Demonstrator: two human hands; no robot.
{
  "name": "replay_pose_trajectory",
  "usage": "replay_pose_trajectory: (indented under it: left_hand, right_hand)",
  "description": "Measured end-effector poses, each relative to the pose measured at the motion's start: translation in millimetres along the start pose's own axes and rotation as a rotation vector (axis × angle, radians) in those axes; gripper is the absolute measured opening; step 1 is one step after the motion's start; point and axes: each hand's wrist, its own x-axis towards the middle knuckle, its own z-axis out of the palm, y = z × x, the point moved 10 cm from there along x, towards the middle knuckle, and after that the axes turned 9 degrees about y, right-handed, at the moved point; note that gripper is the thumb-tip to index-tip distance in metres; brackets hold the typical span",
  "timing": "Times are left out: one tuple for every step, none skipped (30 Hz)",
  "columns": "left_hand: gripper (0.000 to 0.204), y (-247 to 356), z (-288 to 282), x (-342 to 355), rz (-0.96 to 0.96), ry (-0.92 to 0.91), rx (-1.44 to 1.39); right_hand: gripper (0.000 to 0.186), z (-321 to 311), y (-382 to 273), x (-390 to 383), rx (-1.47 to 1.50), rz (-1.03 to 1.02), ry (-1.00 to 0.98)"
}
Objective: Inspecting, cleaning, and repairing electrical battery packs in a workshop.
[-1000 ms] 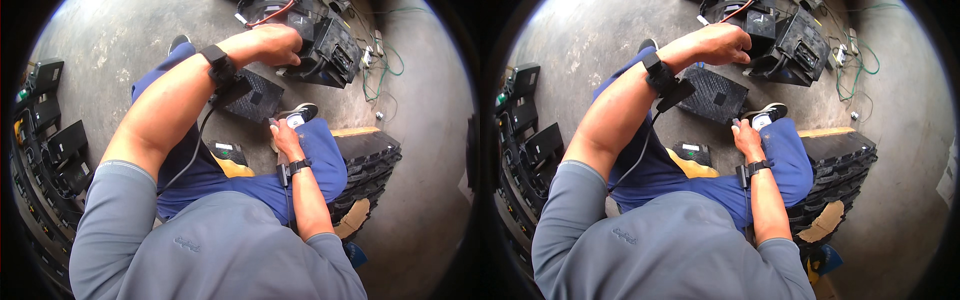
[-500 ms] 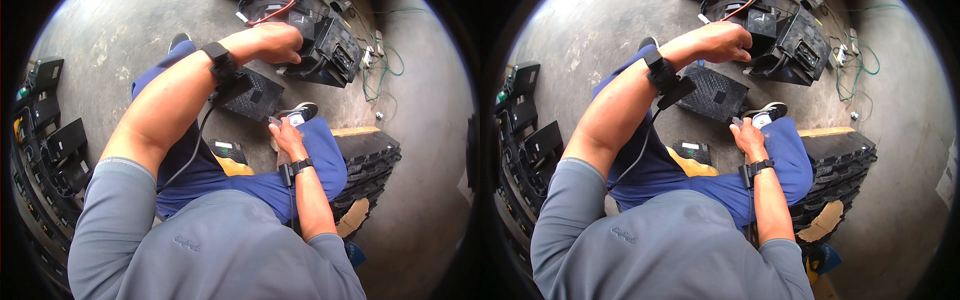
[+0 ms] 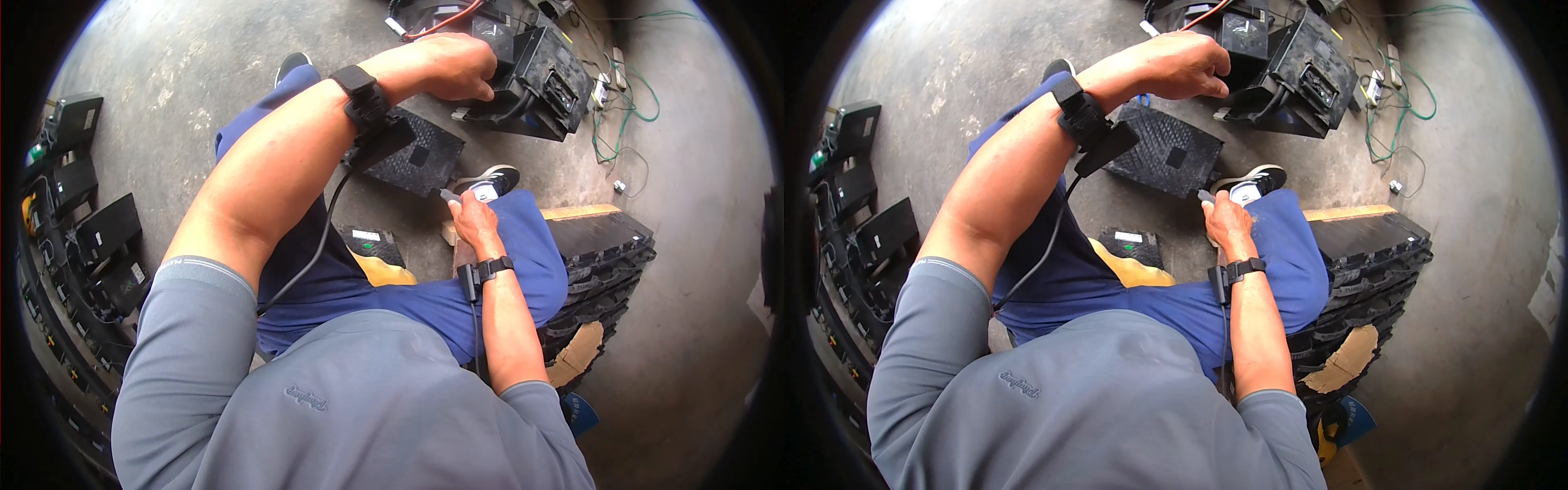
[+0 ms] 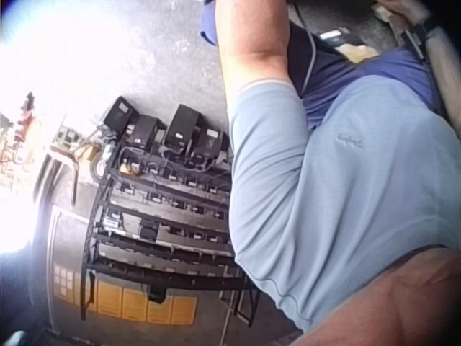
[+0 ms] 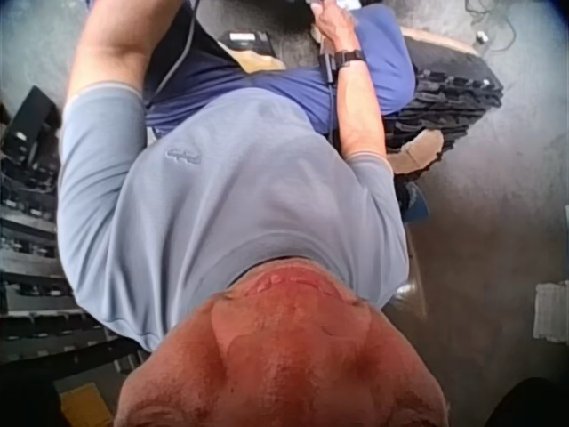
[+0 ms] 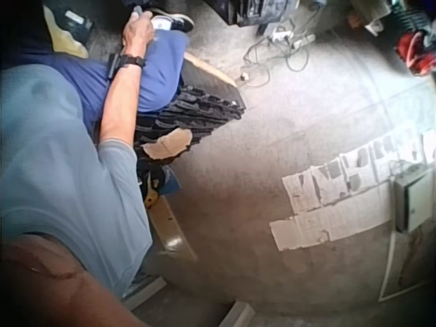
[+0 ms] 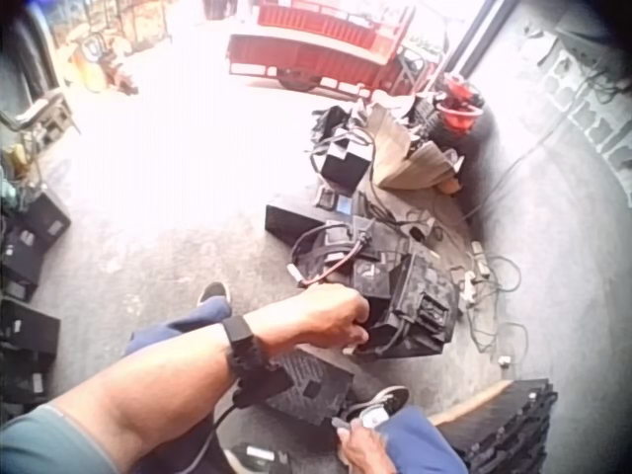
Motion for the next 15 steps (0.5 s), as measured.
replay_pose_trajectory:
  left_hand:
    - [0.029, 0, 1, 0, -0.002, -0.005, -0.001]
    - [0.029, -1, 1, 0, -0.010, -0.012, 0.012]
    - [0.029, -1, 2, 0, -0.010, -0.013, 0.020]
    - [0.029, 0, 3, 1, -0.011, -0.020, 0.022]
    - [0.028, 1, 2, 1, 0.002, -0.012, 0.012]
    - [0.028, 2, 0, 1, 0.011, -0.004, 0.005]
    - [0.028, 1, 0, 1, 0.008, -0.002, 0.002]
    - [0.028, 1, 0, 1, 0.008, -0.006, 0.001]
    - [0.028, 2, -1, 1, 0.017, -0.001, 0.001]
    - [0.028, 1, 0, 0, 0.007, -0.011, 0.000]
    - [0.028, 1, 0, 0, 0.003, -0.004, 0.002]
    - [0.028, 1, -1, 1, 0.003, 0.008, -0.001]
    - [0.028, 1, 0, 1, 0.003, 0.004, 0.001]
    - [0.028, 1, 1, 1, 0.002, 0.002, 0.002]
    - [0.027, 1, 0, 1, 0.006, 0.008, 0.000]
  right_hand:
    - [0.036, -2, -5, 0, -0.001, -0.047, 0.023]
    - [0.036, 1, -4, -2, 0.000, -0.037, -0.006]
    - [0.036, -7, -15, -2, -0.004, -0.147, 0.077]
    - [0.038, -12, -22, -4, -0.037, -0.224, 0.126]
    - [0.038, -15, -25, -5, -0.010, -0.258, 0.163]
    - [0.035, -16, -20, -3, 0.052, -0.198, 0.171]
    - [0.033, -16, -16, -2, 0.117, -0.146, 0.175]
    - [0.033, -15, -15, -2, 0.113, -0.144, 0.173]
    - [0.033, -6, -8, -1, 0.089, -0.074, 0.096]
    - [0.034, 3, -1, -1, 0.064, -0.001, 0.020]
    - [0.035, 1, -3, -2, 0.079, -0.027, 0.045]
    - [0.035, 5, -1, -3, 0.078, -0.024, 0.016]
    - [0.036, -3, -10, -5, 0.064, -0.122, 0.116]
    - [0.036, -10, -15, -7, 0.025, -0.195, 0.196]
    - [0.036, -11, -17, -7, 0.048, -0.220, 0.216]
